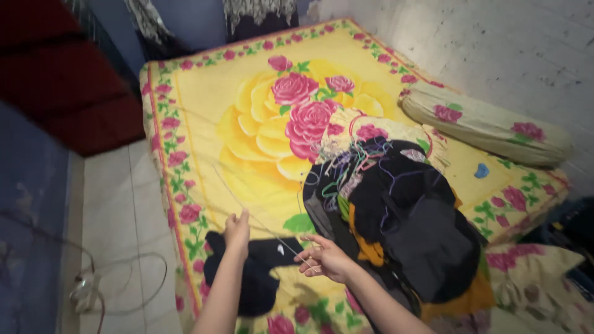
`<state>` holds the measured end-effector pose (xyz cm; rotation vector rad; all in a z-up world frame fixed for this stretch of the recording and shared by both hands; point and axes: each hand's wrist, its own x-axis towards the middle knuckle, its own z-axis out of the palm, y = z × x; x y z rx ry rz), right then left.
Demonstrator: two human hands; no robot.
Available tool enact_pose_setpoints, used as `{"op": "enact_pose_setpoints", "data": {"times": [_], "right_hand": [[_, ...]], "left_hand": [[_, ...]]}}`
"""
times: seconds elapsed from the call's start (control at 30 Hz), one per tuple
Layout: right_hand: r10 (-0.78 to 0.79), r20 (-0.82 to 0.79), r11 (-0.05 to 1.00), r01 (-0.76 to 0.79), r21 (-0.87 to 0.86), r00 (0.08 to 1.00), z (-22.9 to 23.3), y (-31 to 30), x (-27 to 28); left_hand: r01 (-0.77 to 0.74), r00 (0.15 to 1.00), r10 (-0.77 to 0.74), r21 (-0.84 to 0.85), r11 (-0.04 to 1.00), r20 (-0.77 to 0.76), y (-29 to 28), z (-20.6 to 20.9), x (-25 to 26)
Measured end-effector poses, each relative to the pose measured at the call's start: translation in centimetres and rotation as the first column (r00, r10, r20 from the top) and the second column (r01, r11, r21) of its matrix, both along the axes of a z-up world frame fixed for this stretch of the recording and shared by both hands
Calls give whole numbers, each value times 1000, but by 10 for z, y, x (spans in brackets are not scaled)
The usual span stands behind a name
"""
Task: Removing various items of clothing from plastic and wire hangers and piling them onto a bed.
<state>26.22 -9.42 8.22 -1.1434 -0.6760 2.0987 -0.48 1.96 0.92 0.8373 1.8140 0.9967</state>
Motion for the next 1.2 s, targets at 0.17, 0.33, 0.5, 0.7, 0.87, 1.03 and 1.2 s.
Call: {"op": "enact_pose_setpoints", "data": {"times": [0.17, 0.33, 0.5, 0.7, 0.87, 1.03, 1.2], "right_hand": [[-56, 114, 998, 58, -18, 992, -91, 71, -17], [-176, 75, 984, 179, -26, 982, -191, 145, -46], [-706, 696, 662, -228, 714, 134, -294, 204, -17], [-250, 742, 841, 240, 485, -621, -167, 131, 109], [-161, 981, 865, 464, 192, -106, -234, 96, 196], [-484, 874, 782, 425, 455, -44, -333, 76, 227], [-683, 668, 491, 863, 119, 296, -340, 75, 218]], "left_hand": [[-63, 925, 20, 103, 993, 378, 13, 36, -10], [-54, 851, -80, 238, 970, 519, 21, 43, -7], [-69, 831, -65, 217, 974, 553, 29, 36, 5], [20, 829, -116, 178, 984, 547, 48, 4, 35], [105, 797, -157, 123, 987, 583, 57, -20, 77], [263, 767, -232, 37, 964, 598, 54, -43, 121], [572, 717, -451, -79, 817, 532, 36, -94, 165]]}}
